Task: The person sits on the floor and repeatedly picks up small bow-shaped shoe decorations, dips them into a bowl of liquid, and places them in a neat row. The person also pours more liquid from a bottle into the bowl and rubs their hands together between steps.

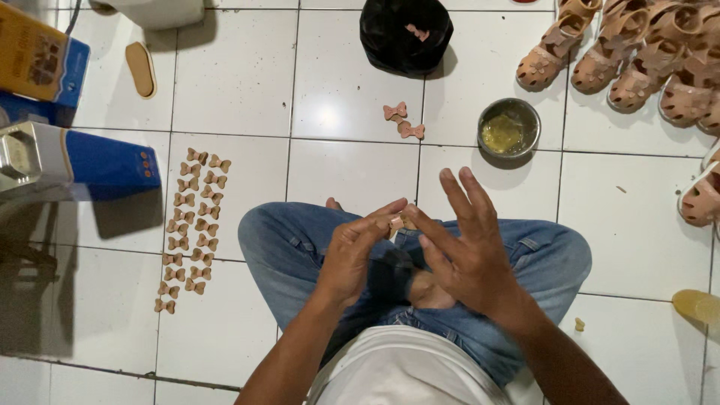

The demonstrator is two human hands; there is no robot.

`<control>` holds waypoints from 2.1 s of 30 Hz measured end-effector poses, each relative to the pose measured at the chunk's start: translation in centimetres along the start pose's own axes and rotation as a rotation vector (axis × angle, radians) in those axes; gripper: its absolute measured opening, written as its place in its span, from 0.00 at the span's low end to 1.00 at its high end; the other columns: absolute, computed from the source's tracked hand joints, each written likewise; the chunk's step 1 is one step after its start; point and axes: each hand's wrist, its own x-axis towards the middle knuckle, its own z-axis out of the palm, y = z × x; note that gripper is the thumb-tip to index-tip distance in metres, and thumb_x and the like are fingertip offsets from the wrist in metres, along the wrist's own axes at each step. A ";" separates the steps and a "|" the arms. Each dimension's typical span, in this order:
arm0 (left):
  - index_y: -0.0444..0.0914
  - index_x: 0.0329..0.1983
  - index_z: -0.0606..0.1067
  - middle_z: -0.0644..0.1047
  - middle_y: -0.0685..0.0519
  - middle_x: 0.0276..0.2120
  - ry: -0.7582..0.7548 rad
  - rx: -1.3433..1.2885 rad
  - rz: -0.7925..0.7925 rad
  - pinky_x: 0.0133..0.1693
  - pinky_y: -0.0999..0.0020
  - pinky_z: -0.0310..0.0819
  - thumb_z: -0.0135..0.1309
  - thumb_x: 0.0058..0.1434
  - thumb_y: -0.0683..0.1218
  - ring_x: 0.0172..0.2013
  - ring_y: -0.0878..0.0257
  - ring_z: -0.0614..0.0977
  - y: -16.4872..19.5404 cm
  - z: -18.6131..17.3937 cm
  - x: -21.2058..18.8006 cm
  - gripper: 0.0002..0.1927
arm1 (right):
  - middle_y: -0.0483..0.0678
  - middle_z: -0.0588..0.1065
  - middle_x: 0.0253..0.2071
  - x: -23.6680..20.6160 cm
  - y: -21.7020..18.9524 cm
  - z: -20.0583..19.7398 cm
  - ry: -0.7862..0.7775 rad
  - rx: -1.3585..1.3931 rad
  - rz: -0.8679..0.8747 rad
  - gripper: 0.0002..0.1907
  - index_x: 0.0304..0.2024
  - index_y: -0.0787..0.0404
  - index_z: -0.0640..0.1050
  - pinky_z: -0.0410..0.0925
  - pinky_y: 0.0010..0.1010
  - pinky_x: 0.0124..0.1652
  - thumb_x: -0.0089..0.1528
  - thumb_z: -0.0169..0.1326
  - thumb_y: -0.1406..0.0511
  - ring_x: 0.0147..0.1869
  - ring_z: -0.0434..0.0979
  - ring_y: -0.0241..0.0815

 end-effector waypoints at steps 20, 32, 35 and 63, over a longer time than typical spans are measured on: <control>0.31 0.58 0.76 0.83 0.45 0.43 0.220 -0.005 -0.128 0.48 0.68 0.76 0.50 0.69 0.46 0.41 0.63 0.81 -3.2 -2.9 1.3 0.19 | 0.67 0.44 0.79 -4.2 20.5 2.7 0.001 -0.297 0.603 0.31 0.63 0.57 0.77 0.46 0.62 0.71 0.64 0.58 0.48 0.81 0.40 0.72; 0.29 0.51 0.78 0.83 0.44 0.39 0.310 -0.008 -0.205 0.44 0.67 0.77 0.51 0.68 0.42 0.38 0.61 0.82 -2.7 -3.8 3.2 0.13 | 0.58 0.37 0.83 -0.2 25.8 5.6 -0.459 -0.377 0.794 0.39 0.60 0.52 0.79 0.30 0.63 0.75 0.65 0.38 0.35 0.84 0.27 0.67; 0.30 0.48 0.76 0.84 0.43 0.39 0.335 -0.017 -0.231 0.44 0.66 0.79 0.51 0.67 0.42 0.39 0.60 0.84 -2.5 -3.5 4.0 0.11 | 0.59 0.38 0.81 -0.4 25.8 5.8 -0.380 -0.353 0.720 0.39 0.58 0.54 0.81 0.29 0.63 0.72 0.65 0.39 0.35 0.83 0.27 0.68; 0.32 0.50 0.76 0.83 0.41 0.39 0.320 -0.040 -0.209 0.42 0.66 0.78 0.54 0.65 0.43 0.36 0.59 0.84 -3.2 -3.2 5.5 0.12 | 0.65 0.51 0.78 0.0 27.2 5.1 -0.187 -0.084 0.562 0.26 0.46 0.59 0.85 0.40 0.55 0.73 0.67 0.50 0.47 0.81 0.40 0.69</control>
